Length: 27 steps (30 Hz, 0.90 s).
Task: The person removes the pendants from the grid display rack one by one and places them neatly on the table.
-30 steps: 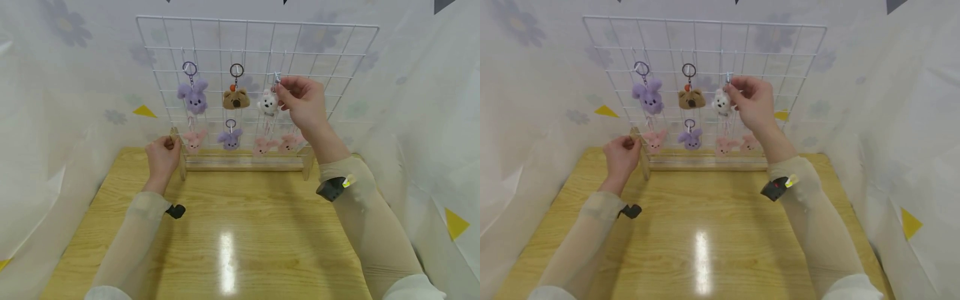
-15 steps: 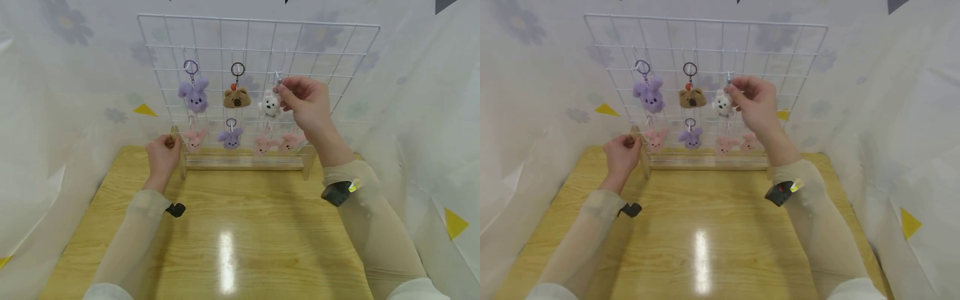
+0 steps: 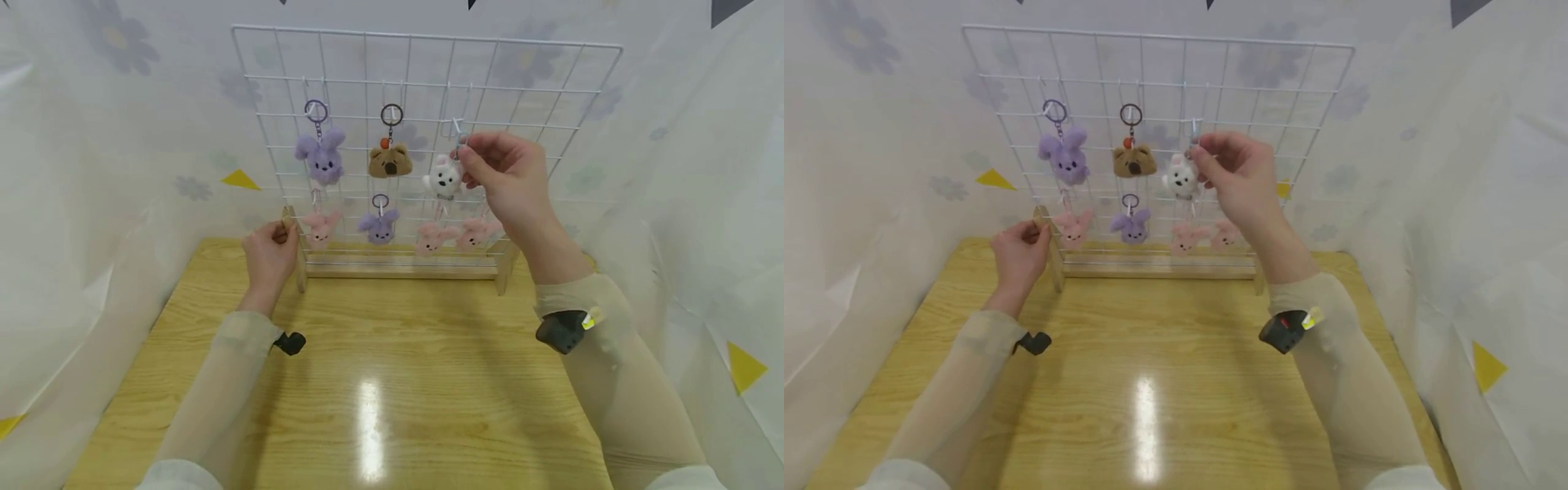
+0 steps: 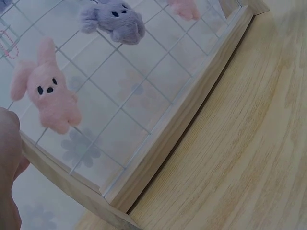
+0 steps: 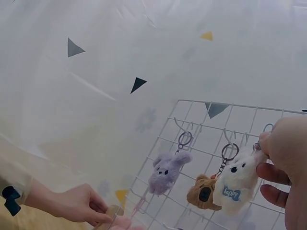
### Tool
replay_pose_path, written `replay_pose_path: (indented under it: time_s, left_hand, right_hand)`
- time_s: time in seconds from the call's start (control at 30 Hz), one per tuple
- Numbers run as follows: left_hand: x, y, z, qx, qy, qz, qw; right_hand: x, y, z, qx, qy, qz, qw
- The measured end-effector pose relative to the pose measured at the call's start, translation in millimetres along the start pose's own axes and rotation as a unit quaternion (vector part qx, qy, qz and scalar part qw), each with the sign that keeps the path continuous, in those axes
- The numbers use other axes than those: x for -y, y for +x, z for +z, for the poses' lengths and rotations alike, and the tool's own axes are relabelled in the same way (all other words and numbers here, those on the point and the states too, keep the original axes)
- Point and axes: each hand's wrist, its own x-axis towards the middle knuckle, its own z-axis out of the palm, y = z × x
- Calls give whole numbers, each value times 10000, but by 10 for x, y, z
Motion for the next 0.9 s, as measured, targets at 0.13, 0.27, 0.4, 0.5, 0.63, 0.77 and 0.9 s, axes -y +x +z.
replay_pose_path:
  time_s: [0.13,0.27,0.4,0.5,0.63,0.77,0.9]
  left_hand:
    - [1,-8,-2,54,-61,-31,10000]
    - [8,-10,5,86,-129,-54,9999]
    - [2,-17,-3,43,-179,-16,9998]
    - [0,-19,0,35,-183,-7,9998]
    - [-7,-23,0,53,-180,-15,9998]
    - [-9,-25,-5,67,-199,-17,9998]
    - [2,-32,-12,81,-216,-29,9997]
  right_hand:
    - [18,-54,-9,120,-89,-52,9999]
    - [29,-112,-28,198,-136,-36,9997]
    - [21,-177,-50,290,-193,-158,9993]
    - [-1,-235,-77,350,-203,-269,9988]
    - [-20,-342,-124,413,-141,-252,9987]
    - [-26,-478,-183,436,-119,-135,9989]
    - [-48,-635,-238,468,-331,-18,9984]
